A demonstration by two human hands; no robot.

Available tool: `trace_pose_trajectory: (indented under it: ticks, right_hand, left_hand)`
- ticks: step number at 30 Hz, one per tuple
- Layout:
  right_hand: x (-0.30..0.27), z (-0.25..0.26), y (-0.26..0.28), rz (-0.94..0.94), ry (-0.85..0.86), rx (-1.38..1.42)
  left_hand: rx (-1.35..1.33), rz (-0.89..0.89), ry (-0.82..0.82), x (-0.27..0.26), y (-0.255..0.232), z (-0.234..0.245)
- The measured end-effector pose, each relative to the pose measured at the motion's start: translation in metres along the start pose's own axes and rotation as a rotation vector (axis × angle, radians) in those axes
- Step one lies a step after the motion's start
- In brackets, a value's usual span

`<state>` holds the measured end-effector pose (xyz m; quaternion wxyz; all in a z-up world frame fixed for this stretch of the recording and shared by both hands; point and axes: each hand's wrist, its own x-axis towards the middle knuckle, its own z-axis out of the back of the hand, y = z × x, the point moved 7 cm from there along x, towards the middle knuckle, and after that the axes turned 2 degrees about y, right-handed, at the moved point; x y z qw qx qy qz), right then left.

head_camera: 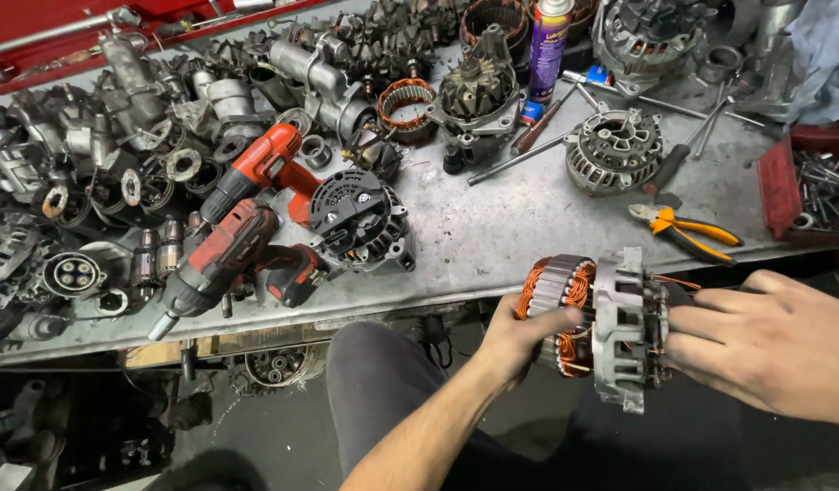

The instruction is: The person holds a disassembled alternator, manipulating the copper windings and internal components with their hands. They then use pliers to adjust or remove small parts from the alternator housing while seated at a workbench.

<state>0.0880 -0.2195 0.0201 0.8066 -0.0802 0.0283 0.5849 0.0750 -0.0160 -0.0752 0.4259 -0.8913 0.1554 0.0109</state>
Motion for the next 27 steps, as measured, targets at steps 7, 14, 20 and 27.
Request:
trace_pose_trajectory:
  ticks: [7, 14, 20, 27]
  right_hand:
    - [0.001, -0.021, 0.007, 0.009, 0.162, 0.093]
    - [0.003, -0.015, 0.001, -0.026, 0.112, 0.050]
    - [0.004, -0.027, 0.005, 0.011, 0.298, 0.102]
    - [0.002, -0.017, 0.005, 0.016, 0.149, 0.070]
  left_hand:
    - [0.147, 0.116, -0.024, -0.006, -0.018, -0.014]
    - [0.002, 0.296, -0.020, -0.006, -0.012, -0.014]
    - [0.086, 0.307, 0.047, -0.008, -0.010, -0.010]
    - [0.232, 0.200, 0.094, -0.008, -0.019, -0.014]
